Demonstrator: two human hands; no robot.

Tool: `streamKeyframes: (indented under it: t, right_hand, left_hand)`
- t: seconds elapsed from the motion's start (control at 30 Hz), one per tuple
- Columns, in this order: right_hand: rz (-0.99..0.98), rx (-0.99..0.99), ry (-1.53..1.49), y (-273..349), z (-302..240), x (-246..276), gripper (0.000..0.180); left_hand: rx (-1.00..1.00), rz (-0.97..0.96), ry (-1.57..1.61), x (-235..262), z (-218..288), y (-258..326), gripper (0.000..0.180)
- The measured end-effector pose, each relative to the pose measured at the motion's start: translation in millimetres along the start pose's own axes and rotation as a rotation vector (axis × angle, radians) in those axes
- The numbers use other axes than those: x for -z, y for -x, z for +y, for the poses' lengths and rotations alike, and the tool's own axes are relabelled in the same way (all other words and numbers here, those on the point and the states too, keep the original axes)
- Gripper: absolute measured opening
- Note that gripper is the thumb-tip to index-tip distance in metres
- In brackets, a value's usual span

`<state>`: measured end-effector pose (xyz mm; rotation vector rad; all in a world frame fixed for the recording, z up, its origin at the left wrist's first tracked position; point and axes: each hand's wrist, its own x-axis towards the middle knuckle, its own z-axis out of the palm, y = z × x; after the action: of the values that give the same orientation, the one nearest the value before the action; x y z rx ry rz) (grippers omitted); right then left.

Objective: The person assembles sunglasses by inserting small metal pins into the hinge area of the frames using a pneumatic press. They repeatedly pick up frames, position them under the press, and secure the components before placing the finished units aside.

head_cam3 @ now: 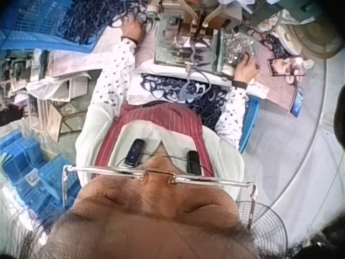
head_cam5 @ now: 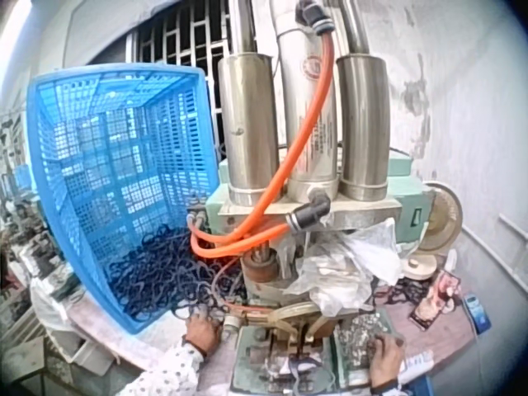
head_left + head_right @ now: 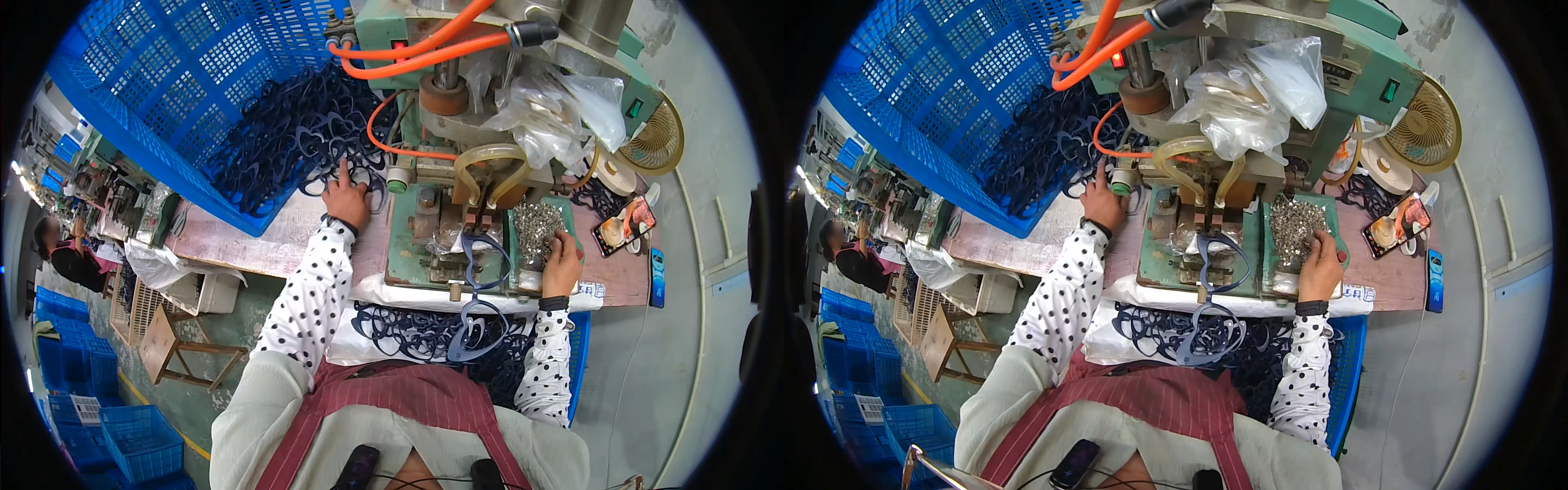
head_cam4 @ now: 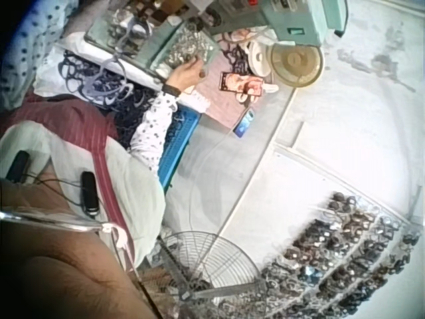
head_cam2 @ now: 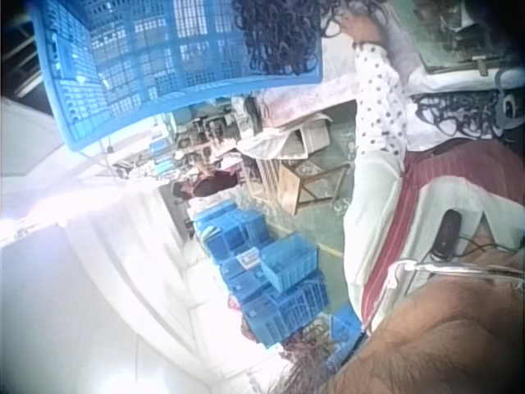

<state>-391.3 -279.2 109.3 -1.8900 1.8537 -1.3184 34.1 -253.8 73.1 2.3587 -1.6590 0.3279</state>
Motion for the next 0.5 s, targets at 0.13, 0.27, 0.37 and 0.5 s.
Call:
streamKeyframes:
  t: [0.13, 0.27, 0.37, 0.5]
  right_hand:
    - [-0.059, -0.155, -0.123, 2, -6, 3, 0.013]
    - [-0.034, -0.025, -0.074, 1, -10, 5, 0.01]
    - [0.037, 0.224, 0.034, -4, -10, 9, 0.008]
    - [0.062, 0.099, -0.191, -2, -46, 16, 0.009]
  left_hand:
    - [-0.251, -0.109, 0.08, 18, -32, 37, 0.015]
    - [-0.455, 0.012, -0.013, 61, -53, 72, 0.015]
    - [-0.25, -0.028, 0.163, 93, -49, 68, 0.014]
    - [-0.008, 0.425, 0.706, 140, 14, 77, 0.005]
